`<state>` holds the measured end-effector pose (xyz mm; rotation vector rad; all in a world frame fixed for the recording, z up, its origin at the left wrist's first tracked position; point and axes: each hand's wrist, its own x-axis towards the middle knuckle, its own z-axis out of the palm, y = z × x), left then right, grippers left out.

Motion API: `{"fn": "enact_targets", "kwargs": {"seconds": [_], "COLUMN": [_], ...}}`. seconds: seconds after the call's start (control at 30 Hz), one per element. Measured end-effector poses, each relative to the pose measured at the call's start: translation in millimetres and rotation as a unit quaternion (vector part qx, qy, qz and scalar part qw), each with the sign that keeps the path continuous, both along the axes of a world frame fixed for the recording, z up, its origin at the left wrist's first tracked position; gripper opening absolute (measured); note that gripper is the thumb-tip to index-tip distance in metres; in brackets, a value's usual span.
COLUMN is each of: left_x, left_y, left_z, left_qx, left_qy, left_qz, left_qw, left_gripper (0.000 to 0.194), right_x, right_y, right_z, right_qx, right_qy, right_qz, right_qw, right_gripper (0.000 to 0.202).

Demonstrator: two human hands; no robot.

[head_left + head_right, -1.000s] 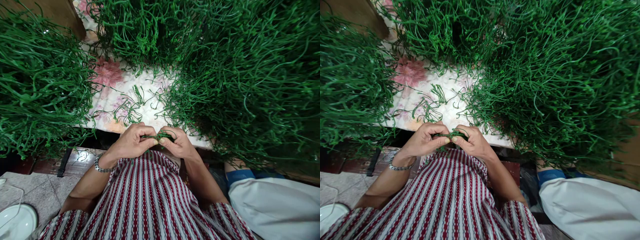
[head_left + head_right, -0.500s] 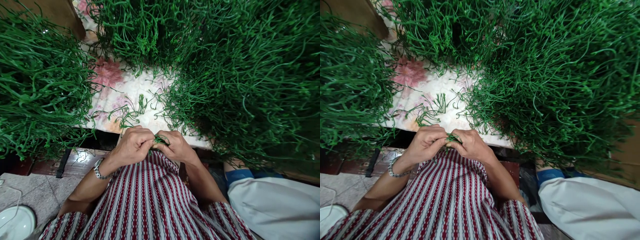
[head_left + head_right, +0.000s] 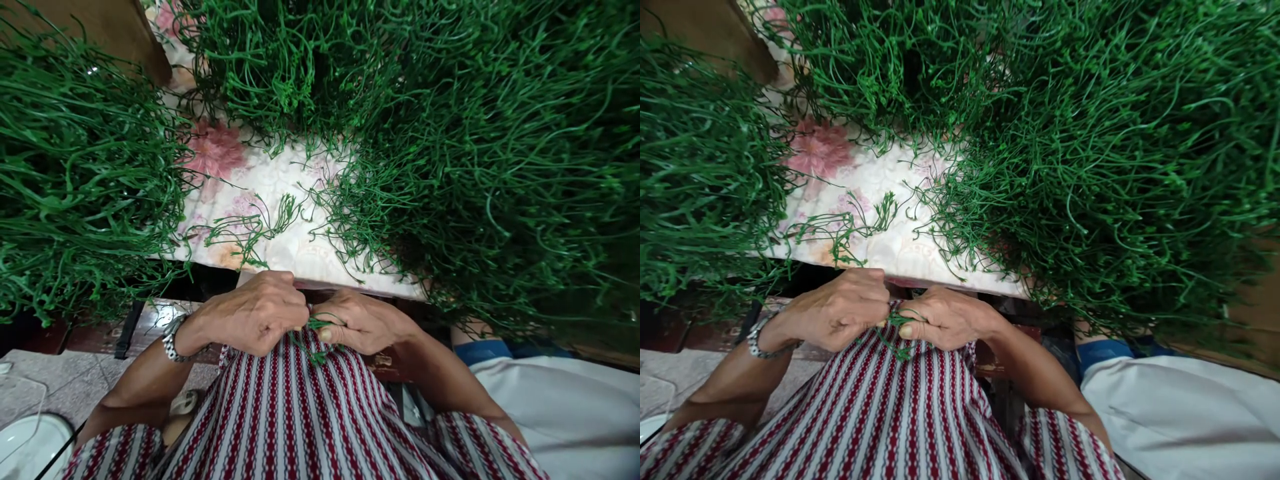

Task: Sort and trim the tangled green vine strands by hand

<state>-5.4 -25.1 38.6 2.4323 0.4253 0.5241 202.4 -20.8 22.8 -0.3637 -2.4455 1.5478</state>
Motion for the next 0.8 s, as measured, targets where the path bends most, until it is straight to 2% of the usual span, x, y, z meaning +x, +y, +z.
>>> {"fn": "enact_targets", "kwargs": {"seconds": [0.13,0.17,0.2,0.23,0.3,0.33,0.4,0.47,0.53,0.6,0.7,0.8], "left_x": [-6,-11,-16,-20,-23,-21,-11,2,10,14,16,20], "left_y": [-3,-2,-1,1,6,9,13,16,17,17,16,17], "left_z": [-0.1,0.8,2.1,3.5,5.5,5.6,3.4,-1.2,-6.6,-11.5,-15.6,-15.1], "left_qx": [-0.001,-0.007,-0.016,-0.032,-0.068,-0.081,-0.127,-0.208,-0.283,-0.337,-0.378,-0.362], "left_qy": [0.0,-0.013,-0.031,-0.062,-0.111,-0.121,-0.137,-0.172,-0.2,-0.216,-0.246,-0.261], "left_qz": [-0.015,-0.008,0.013,0.046,0.139,0.145,0.153,0.218,0.278,0.305,0.337,0.383], "left_qw": [1.0,1.0,0.999,0.997,0.982,0.979,0.97,0.938,0.896,0.864,0.827,0.809], "left_gripper": [0.02,0.021,0.022,0.023,0.022,0.019,0.019,0.021,0.022,0.023,0.023,0.02], "right_x": [13,21,29,37,48,50,45,34,22,13,-2,-18], "right_y": [-3,-3,-3,-3,-1,1,6,10,12,12,10,8], "right_z": [6.4,9.6,13.2,16.9,22.8,24.6,25.2,22.9,19.1,15.1,9.6,3.1], "right_qx": [-0.037,-0.048,-0.056,-0.06,-0.038,-0.012,0.031,0.063,0.082,0.071,0.008,-0.016], "right_qy": [0.004,0.01,0.022,0.036,0.087,0.064,0.025,0.029,0.072,0.102,0.084,0.038], "right_qz": [0.018,0.001,-0.03,-0.099,-0.269,-0.289,-0.275,-0.288,-0.346,-0.388,-0.414,-0.425], "right_qw": [0.999,0.999,0.998,0.993,0.958,0.955,0.961,0.955,0.932,0.913,0.906,0.904], "right_gripper": [0.035,0.035,0.036,0.037,0.035,0.032,0.028,0.026,0.025,0.023,0.02,0.022]}}
